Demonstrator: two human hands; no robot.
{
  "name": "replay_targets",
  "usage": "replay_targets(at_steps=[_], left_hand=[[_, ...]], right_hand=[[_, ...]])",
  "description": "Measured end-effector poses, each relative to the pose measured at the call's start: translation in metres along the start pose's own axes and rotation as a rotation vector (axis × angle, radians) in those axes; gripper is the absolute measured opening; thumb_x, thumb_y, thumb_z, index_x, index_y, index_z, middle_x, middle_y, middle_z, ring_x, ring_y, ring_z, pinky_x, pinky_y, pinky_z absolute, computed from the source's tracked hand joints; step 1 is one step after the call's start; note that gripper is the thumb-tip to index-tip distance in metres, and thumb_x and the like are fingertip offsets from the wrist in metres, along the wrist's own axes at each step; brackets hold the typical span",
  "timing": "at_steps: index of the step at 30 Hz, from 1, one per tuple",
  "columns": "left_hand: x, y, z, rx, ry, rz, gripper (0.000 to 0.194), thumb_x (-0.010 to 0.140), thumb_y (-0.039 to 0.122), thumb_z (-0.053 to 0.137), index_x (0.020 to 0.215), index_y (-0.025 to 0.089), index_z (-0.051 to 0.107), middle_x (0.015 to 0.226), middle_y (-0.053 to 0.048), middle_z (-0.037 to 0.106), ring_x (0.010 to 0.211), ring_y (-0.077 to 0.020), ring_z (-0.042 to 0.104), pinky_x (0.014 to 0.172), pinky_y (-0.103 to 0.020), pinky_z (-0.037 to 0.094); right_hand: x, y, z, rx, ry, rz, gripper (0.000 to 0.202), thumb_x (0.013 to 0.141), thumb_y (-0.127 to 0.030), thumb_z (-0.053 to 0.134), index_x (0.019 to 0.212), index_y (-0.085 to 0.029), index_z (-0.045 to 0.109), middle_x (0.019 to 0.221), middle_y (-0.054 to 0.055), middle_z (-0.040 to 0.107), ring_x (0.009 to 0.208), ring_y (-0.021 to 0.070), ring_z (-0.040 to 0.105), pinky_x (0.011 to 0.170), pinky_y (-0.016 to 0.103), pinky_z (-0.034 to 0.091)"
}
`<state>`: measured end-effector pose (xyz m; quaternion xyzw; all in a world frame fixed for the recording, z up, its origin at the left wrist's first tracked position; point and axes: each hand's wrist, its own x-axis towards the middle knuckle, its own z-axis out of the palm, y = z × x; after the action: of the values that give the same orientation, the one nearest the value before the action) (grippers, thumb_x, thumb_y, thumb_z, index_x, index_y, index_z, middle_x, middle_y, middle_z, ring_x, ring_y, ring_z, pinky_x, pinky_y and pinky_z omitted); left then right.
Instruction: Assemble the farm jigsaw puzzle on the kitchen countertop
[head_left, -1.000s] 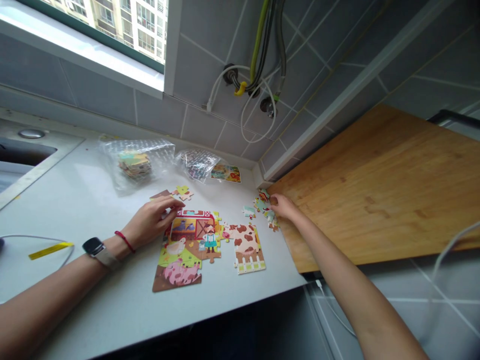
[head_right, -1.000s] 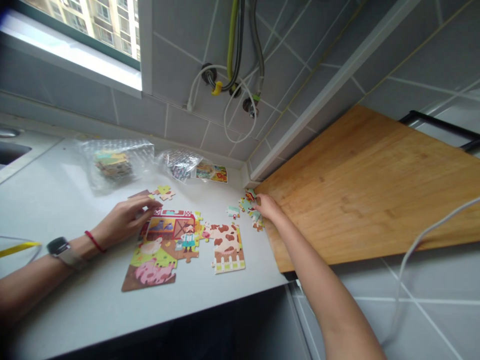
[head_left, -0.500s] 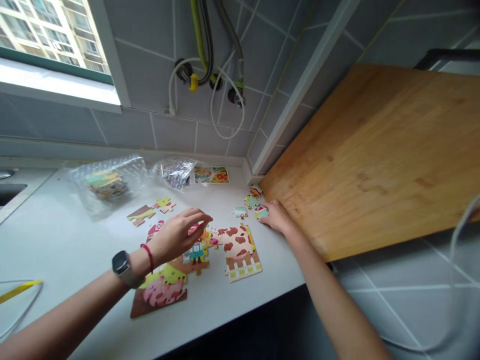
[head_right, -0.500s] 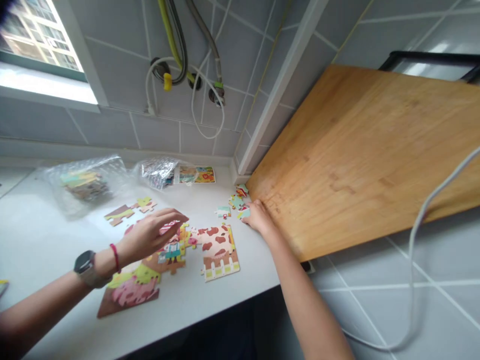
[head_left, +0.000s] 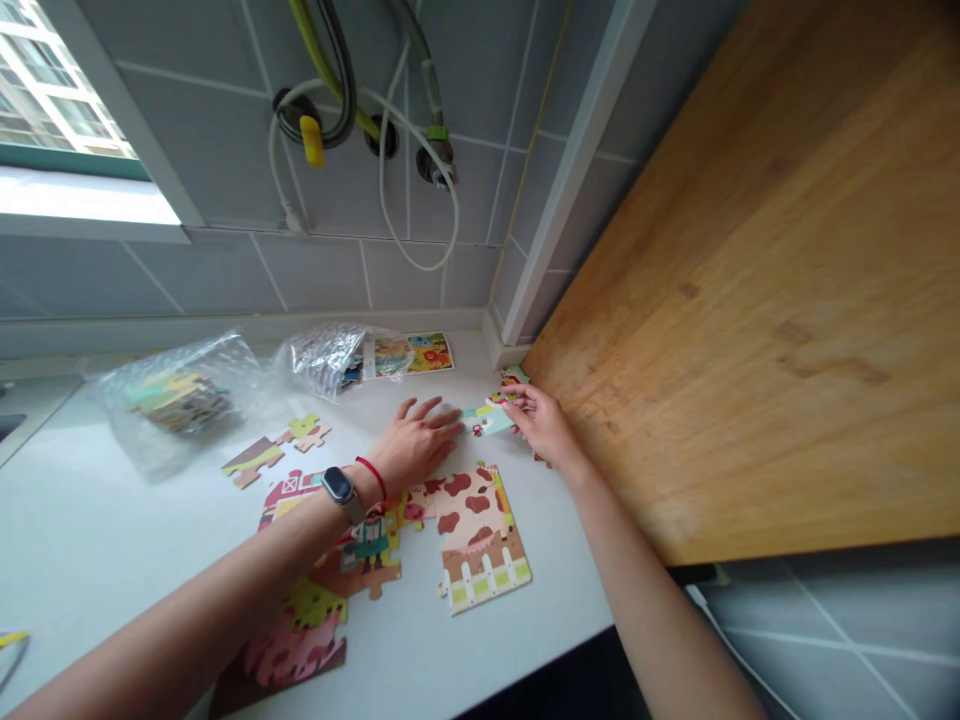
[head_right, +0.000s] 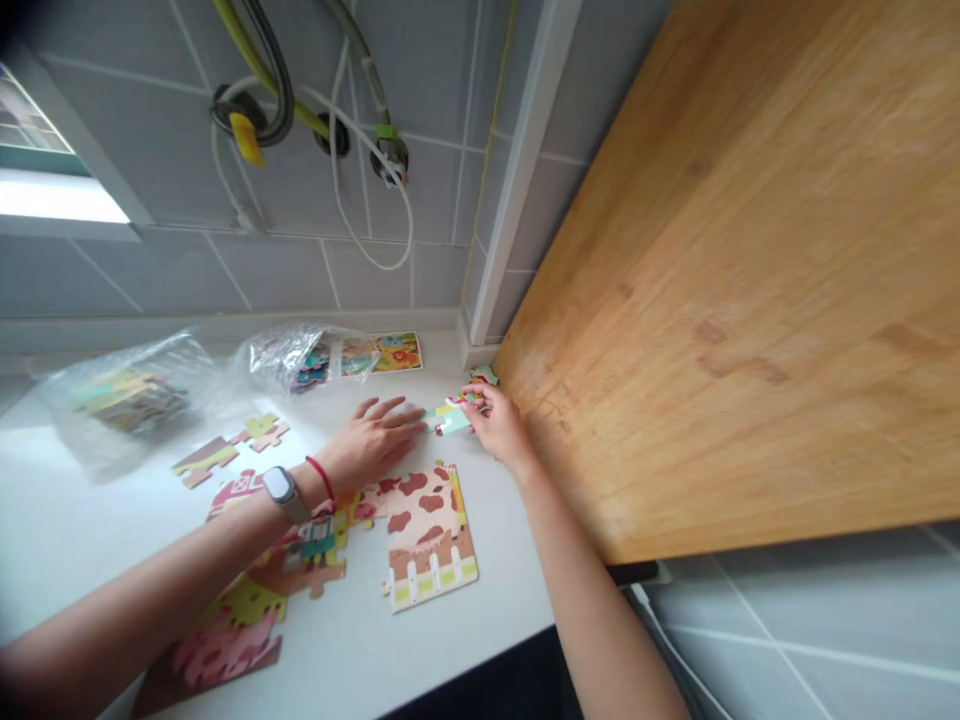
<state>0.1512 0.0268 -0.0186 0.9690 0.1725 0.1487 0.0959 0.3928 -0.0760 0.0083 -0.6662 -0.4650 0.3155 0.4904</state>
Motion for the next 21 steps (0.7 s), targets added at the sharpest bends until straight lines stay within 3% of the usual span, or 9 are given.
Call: replay_targets(at_steps=[4,7,10,15,21], left_hand=[[-0.004,-0.007,-0.001,-0.037,0.023,-0.003,0.037,0.106,0.032,0.049,0.136,0.026,0.069,0.146,-0.010,0.065,0.138,-0.0340,0.054,0.113,-0.060,0.044],[-0.010,-0.009,-0.001,-0.059,0.024,0.006,0.038,0.105,0.029,0.049,0.138,0.026,0.067,0.148,-0.010,0.064,0.137,-0.0335,0.056,0.109,-0.057,0.048],[-0.015,-0.011,0.000,-0.062,0.041,0.005,0.037,0.106,0.028,0.048,0.138,0.026,0.067,0.149,-0.008,0.063,0.137,-0.0333,0.056,0.109,-0.057,0.049],[-0.016,-0.012,0.001,-0.104,0.093,0.040,0.037,0.105,0.026,0.047,0.137,0.024,0.066,0.146,-0.010,0.064,0.132,-0.0322,0.059,0.106,-0.056,0.052],[-0.016,-0.007,-0.005,-0.176,0.136,0.158,0.031,0.103,0.018,0.049,0.125,0.021,0.071,0.129,-0.010,0.074,0.123,-0.0283,0.063,0.101,-0.048,0.055]], right_hand=[[-0.004,0.013,0.019,0.077,0.034,0.000,0.037,0.086,-0.053,0.069,0.109,-0.023,0.069,0.088,0.002,0.068,0.058,0.0122,0.057,0.050,0.024,0.050],[-0.012,0.019,0.027,0.049,-0.106,0.012,0.029,0.086,-0.048,0.072,0.102,-0.023,0.072,0.081,0.002,0.069,0.064,0.0154,0.061,0.055,0.026,0.052],[-0.016,0.018,0.027,-0.034,-0.190,-0.004,0.019,0.088,-0.040,0.071,0.097,-0.023,0.074,0.078,0.001,0.071,0.070,0.0166,0.065,0.064,0.028,0.054],[-0.015,0.013,0.022,-0.154,-0.197,-0.014,0.010,0.089,-0.030,0.069,0.094,-0.023,0.074,0.087,0.002,0.076,0.078,0.0162,0.068,0.075,0.028,0.055],[-0.012,0.018,0.022,0.012,-0.194,0.059,0.026,0.086,-0.042,0.074,0.102,-0.022,0.073,0.080,0.000,0.068,0.067,0.0150,0.065,0.060,0.026,0.057]])
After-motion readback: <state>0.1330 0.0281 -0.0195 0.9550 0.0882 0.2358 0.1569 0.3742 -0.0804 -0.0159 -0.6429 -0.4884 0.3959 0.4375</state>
